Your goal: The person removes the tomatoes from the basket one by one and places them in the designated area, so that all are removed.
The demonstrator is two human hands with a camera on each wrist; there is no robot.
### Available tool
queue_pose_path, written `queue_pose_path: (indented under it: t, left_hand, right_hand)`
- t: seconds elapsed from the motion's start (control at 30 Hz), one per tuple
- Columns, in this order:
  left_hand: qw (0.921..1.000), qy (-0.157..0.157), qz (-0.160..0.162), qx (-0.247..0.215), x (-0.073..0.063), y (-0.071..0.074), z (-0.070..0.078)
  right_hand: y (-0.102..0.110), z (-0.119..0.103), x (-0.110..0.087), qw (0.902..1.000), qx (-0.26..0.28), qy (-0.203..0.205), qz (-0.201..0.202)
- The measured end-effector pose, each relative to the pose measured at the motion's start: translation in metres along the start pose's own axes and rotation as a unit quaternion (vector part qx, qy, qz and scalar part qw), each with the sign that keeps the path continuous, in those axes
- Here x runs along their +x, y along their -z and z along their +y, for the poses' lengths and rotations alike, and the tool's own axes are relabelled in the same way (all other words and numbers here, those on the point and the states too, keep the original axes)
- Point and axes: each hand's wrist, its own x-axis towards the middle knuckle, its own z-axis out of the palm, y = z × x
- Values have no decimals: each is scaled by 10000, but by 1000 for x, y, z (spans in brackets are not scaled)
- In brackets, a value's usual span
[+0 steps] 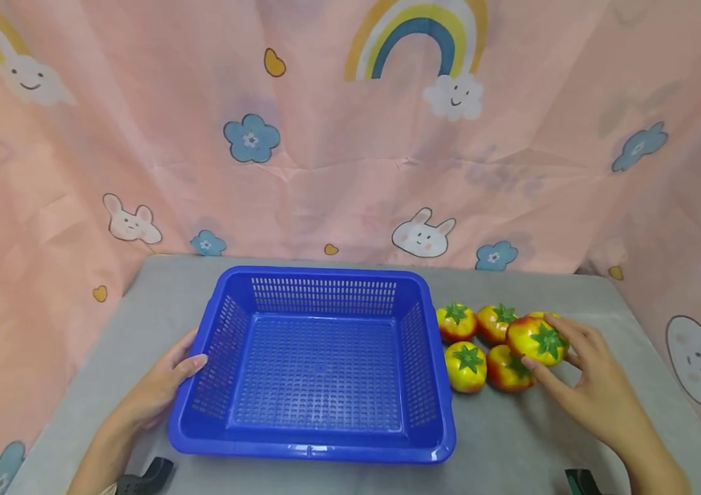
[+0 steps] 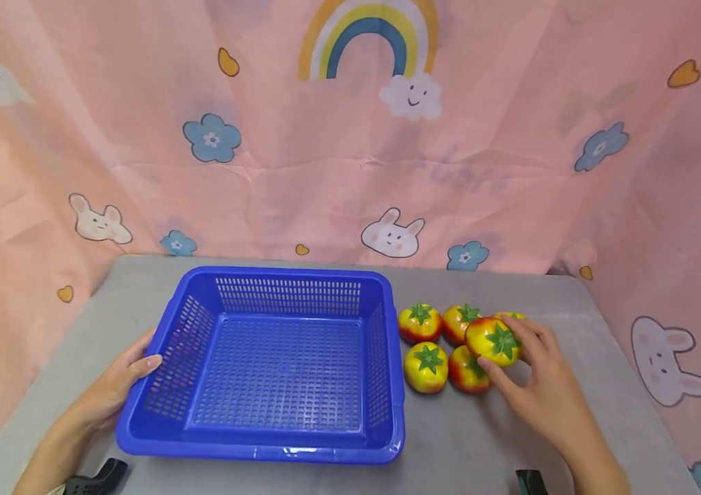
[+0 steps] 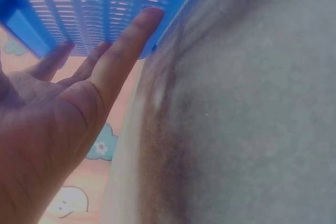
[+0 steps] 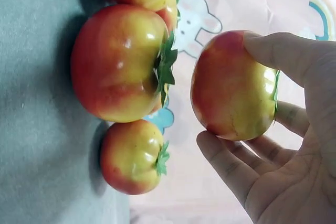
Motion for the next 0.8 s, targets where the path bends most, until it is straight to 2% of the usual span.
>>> queue_pose_path:
  t: [0.2,0.43,0.57,0.8]
  left_hand:
    - [9999,-131,-101,-10,0,2,1]
    - [9996,50,76,260,2,-1,7]
    - [9995,141,42,283,3,-3,6]
    - [9994,72,126,316,-1,-2,5]
  right_hand:
    - [2,7,1,10000,-41,-75,-40]
    - [4,18,-3,9995,-24,-289,-113]
    - [4,22,-7,9990,-171,-395,-142]
    - [1,32,-14,9992,-25,-405,32]
